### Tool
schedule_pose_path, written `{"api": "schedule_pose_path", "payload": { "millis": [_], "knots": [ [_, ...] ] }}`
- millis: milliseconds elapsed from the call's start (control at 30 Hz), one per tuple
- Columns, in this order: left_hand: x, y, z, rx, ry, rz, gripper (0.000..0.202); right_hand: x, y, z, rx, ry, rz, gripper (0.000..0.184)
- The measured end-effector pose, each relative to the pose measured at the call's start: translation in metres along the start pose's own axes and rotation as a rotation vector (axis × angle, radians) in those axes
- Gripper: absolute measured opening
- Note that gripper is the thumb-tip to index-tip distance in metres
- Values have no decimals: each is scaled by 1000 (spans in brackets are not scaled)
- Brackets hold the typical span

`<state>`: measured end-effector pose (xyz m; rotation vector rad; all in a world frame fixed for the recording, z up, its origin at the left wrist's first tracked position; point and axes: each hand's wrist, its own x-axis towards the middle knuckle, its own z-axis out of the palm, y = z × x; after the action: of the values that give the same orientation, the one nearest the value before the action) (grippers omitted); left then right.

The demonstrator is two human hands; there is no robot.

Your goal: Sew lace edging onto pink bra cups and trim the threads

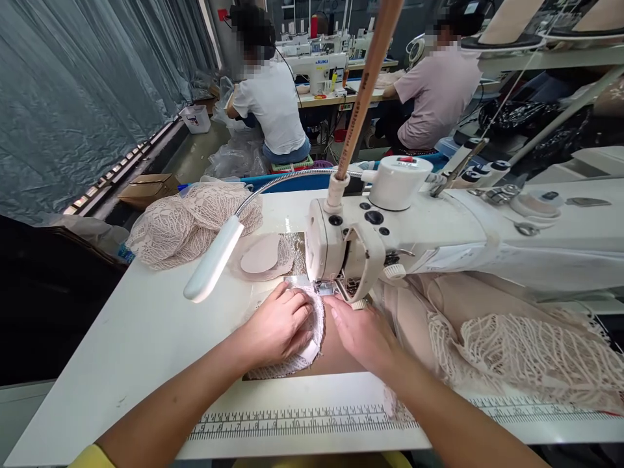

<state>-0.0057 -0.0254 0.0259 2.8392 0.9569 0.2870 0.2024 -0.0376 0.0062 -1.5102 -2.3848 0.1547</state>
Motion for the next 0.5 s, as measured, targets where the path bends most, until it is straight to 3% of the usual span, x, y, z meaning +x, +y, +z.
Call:
{"api": "schedule_pose_path", "payload": {
  "millis": [267,500],
  "knots": [
    [-1,-2,5,-53,31,5,23,-2,1,6,89,43,-151,33],
    [-1,-5,5,-79,53,9,23,-1,-1,1,62,-2,-168,36]
  ]
}}
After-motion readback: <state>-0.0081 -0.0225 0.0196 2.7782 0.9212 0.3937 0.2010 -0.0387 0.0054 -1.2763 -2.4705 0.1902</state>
